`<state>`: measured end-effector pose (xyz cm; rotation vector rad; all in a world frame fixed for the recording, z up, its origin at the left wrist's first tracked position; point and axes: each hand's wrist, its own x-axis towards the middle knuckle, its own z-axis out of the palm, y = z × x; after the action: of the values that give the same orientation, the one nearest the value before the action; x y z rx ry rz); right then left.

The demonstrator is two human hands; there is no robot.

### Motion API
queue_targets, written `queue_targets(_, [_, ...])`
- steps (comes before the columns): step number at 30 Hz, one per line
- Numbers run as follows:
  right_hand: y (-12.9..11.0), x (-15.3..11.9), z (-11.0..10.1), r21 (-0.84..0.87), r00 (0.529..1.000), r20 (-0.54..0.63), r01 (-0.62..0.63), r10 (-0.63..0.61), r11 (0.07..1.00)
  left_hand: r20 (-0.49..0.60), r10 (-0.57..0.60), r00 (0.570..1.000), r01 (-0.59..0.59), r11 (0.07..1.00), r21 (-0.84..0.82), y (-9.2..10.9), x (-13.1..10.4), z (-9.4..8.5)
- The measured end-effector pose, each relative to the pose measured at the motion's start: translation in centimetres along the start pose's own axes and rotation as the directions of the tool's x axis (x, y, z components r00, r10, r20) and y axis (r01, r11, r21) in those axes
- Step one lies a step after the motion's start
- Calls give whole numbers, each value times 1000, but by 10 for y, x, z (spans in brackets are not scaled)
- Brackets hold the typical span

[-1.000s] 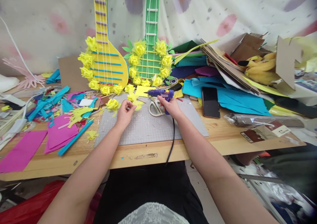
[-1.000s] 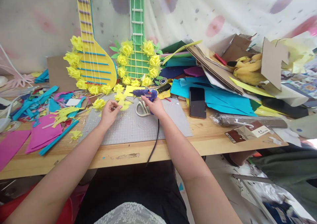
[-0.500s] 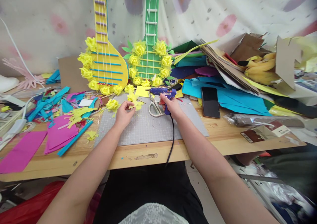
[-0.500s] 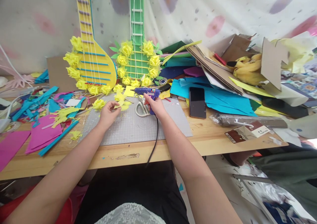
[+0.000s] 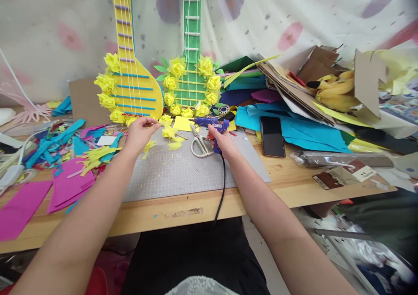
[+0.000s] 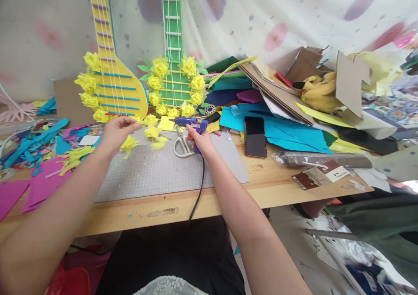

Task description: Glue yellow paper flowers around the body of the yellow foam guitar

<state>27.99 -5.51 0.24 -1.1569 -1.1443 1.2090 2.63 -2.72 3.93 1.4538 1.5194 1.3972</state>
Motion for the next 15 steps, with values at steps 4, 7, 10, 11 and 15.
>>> queue_targets(4, [0, 1, -1, 29, 1000, -11, 0, 0, 1000, 220, -213, 952, 171, 965, 197, 29, 26, -2])
queue_targets(7, [0, 1, -1, 47, 1000, -30, -2, 4, 999, 267, -345, 900, 229, 895, 384, 39, 39, 3])
queue_targets(10, [-1, 1, -1, 39, 999, -47, -13, 15, 999, 280, -439, 854, 271, 834, 480, 38, 47, 10])
queue_targets(11, [-1, 1, -1, 38, 999, -50, -19, 20, 999, 275, -454, 847, 279, 821, 498, 36, 49, 12])
queue_targets(15, [-2, 1, -2, 58, 998, -58, -19, 22, 998, 261, -479, 838, 278, 787, 551, 27, 56, 16])
